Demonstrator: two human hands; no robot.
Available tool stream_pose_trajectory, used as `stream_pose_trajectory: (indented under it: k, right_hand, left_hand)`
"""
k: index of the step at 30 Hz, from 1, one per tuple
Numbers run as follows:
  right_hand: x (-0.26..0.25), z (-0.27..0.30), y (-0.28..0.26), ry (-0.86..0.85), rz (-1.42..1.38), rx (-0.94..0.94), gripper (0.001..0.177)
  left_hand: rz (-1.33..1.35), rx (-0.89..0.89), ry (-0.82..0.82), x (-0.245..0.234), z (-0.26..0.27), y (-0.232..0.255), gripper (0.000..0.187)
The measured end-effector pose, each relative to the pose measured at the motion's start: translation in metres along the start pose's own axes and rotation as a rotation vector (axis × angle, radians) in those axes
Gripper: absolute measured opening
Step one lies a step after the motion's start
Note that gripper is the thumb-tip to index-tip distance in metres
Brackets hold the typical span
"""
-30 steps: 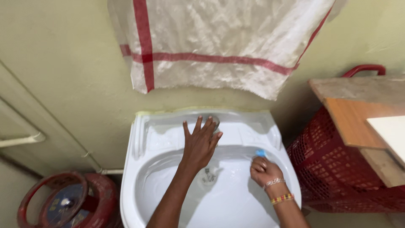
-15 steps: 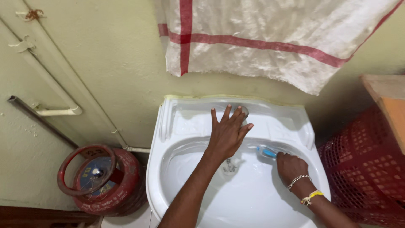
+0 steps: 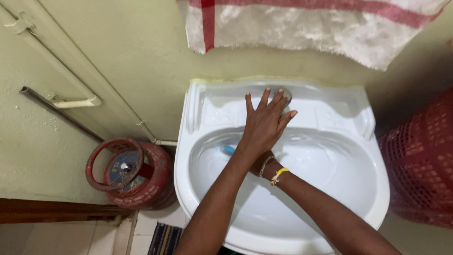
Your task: The person scrubs the interior basin and rim of a white wall-mounted sink using a blue toothbrush. They repeatedly scrub the surface and rinse the brush under the running tap water throughout the clip.
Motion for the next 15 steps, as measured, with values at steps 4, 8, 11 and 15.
stream_pose_trajectory:
  k: [4, 8, 11, 15]
  right_hand:
    - [-0.005, 0.056, -0.047, -0.086, -0.122, -0.218, 0.039]
    - [0.014, 0.138, 0.011, -0.366, -0.045, -0.233, 0.045]
    - [0.012, 0.168, 0.092, -0.489, 0.147, 0.155, 0.027]
    - [0.022, 0.161, 0.062, -0.394, -0.001, 0.04, 0.034]
  left_hand:
    - [0.017, 0.002, -0.015, -0.001, 0.0, 0.001, 0.065]
    - [0.022, -0.018, -0.042, 0.0, -0.001, -0.001, 0.066]
    - [0.019, -0.03, -0.052, 0.002, -0.001, -0.001, 0.067]
    - [0.004, -0.026, -0.05, 0.003, -0.003, 0.0, 0.068]
Point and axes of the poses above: each hand's wrist, its own z-axis away from the middle knuckle, its own x-axis out of the palm, y = z × x, the point moved 5 cm from there along -z, towards the middle knuckle, and after that the axes turned 6 degrees about -y, right-handed, at the moved point
